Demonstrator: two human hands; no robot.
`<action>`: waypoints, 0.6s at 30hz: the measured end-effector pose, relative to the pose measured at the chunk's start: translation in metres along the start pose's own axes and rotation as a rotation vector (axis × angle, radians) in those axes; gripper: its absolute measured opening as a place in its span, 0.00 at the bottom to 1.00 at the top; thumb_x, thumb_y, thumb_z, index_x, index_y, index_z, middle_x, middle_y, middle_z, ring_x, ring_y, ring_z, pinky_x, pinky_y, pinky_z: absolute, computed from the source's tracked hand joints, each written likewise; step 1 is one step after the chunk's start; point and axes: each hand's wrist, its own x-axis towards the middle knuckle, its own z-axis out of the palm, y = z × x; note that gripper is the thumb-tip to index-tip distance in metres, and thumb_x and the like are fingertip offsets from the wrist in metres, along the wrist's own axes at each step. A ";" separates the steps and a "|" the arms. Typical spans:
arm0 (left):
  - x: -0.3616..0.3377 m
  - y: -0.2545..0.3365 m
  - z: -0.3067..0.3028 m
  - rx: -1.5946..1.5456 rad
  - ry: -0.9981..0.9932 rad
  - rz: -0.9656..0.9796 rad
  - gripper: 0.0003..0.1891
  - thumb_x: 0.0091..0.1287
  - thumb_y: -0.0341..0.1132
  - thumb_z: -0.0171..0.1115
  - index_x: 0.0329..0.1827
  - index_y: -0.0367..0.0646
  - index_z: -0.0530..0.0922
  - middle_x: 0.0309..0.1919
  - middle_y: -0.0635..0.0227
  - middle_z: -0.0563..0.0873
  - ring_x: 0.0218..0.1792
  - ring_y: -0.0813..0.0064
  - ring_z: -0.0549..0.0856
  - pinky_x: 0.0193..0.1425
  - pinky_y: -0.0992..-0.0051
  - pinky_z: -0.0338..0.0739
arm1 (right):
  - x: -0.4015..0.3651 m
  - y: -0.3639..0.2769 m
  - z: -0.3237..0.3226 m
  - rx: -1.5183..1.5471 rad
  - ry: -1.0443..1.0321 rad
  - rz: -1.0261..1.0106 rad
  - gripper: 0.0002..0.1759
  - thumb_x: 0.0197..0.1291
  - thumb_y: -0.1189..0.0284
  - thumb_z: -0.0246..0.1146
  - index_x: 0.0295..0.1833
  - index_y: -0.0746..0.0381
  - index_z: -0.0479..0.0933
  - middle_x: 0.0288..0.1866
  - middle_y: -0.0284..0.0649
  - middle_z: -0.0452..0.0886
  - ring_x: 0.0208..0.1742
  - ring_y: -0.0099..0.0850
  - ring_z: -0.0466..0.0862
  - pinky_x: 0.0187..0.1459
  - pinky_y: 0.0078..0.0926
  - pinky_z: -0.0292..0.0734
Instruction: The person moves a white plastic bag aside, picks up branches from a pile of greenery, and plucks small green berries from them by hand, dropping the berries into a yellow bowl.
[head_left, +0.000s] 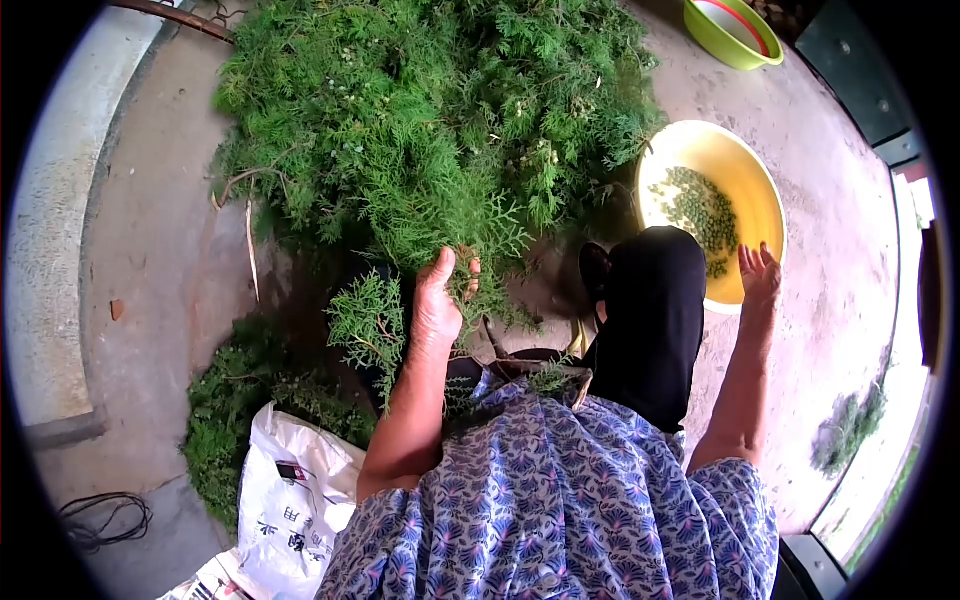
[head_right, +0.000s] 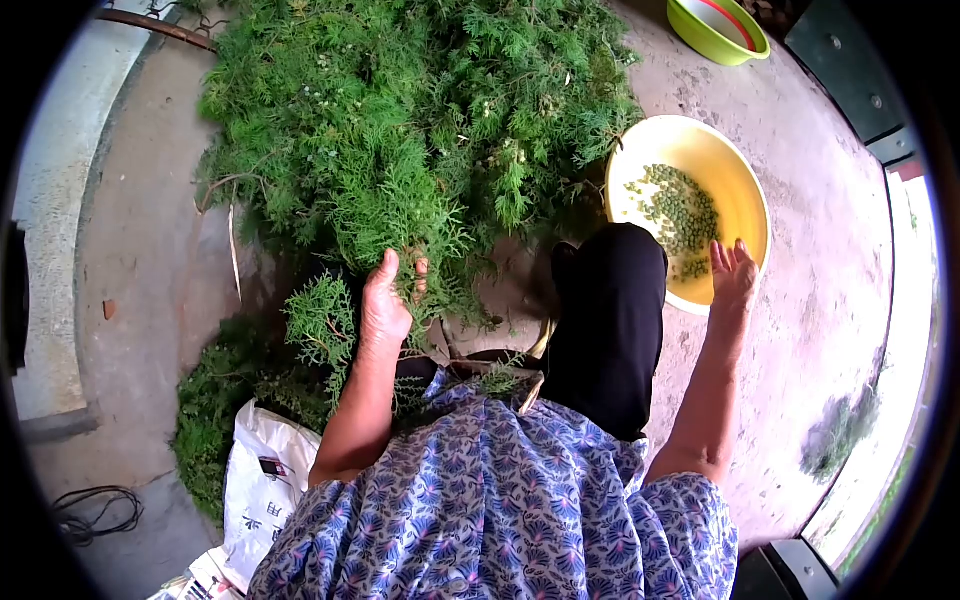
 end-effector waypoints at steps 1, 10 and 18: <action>0.003 -0.004 -0.002 -0.019 -0.016 0.010 0.21 0.59 0.53 0.61 0.38 0.42 0.80 0.30 0.69 0.83 0.32 0.79 0.78 0.32 0.78 0.73 | -0.004 -0.003 0.010 0.028 -0.172 0.028 0.24 0.60 0.78 0.55 0.60 0.74 0.60 0.61 0.56 0.61 0.58 0.44 0.69 0.57 0.43 0.73; 0.008 -0.002 0.034 0.044 -0.095 0.035 0.25 0.60 0.56 0.58 0.50 0.44 0.77 0.40 0.69 0.83 0.42 0.73 0.79 0.49 0.69 0.71 | -0.236 0.028 0.167 -1.050 -1.156 -0.179 0.34 0.49 0.71 0.68 0.60 0.72 0.64 0.54 0.52 0.75 0.56 0.39 0.75 0.57 0.29 0.71; 0.015 -0.027 0.056 0.168 -0.171 0.058 0.11 0.64 0.37 0.59 0.41 0.37 0.77 0.42 0.67 0.82 0.43 0.76 0.80 0.50 0.76 0.72 | -0.270 0.136 0.159 -1.686 -1.048 -0.067 0.41 0.46 0.59 0.65 0.62 0.71 0.59 0.63 0.57 0.63 0.61 0.50 0.69 0.56 0.40 0.70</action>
